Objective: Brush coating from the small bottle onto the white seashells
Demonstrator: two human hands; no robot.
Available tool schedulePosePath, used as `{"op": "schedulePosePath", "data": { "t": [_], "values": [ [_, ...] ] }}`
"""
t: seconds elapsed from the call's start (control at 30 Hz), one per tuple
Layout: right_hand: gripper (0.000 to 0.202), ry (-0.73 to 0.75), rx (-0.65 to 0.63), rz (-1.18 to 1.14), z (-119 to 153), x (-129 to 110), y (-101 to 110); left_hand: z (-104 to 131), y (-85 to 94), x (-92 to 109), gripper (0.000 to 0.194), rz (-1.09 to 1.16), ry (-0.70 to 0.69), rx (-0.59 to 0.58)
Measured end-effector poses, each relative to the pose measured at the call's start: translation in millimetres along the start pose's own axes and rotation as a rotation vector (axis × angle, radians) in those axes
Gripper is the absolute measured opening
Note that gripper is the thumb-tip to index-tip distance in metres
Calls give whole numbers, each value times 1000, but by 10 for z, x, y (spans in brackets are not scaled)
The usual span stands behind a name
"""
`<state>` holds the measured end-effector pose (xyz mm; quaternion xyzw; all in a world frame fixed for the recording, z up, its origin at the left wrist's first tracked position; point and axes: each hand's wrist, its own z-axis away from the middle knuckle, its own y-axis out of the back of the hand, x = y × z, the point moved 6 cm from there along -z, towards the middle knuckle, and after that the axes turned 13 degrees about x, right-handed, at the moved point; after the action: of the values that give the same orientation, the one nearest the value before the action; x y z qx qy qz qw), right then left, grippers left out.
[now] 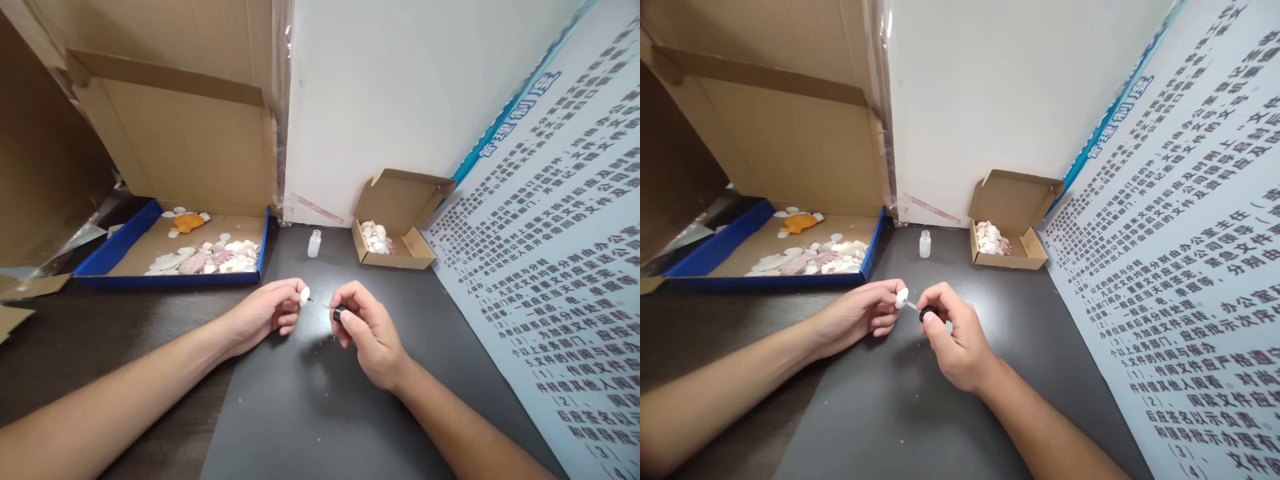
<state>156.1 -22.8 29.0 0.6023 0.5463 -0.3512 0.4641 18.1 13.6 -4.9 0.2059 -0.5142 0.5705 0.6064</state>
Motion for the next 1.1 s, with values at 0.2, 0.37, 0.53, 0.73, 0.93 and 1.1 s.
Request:
{"op": "schedulePosePath", "data": {
  "t": [0.2,0.37,0.53,0.73,0.93,1.1],
  "values": [
    [6,-30,51,175,-27,33,35,3,-11,11,8,7,2,0],
    [12,32,-2,52,-16,-10,16,0,-7,12,9,10,-2,3],
    [9,-33,37,208,-31,46,49,0,-7,12,9,21,-4,0],
    [10,-27,6,32,-20,39,15,-7,0,13,9,17,-8,6],
    [6,-60,84,153,-47,71,55,-7,-1,6,8,11,-6,-1],
    [9,-87,3,-89,-8,51,1,-13,6,-1,10,5,-10,4]
  ]
}}
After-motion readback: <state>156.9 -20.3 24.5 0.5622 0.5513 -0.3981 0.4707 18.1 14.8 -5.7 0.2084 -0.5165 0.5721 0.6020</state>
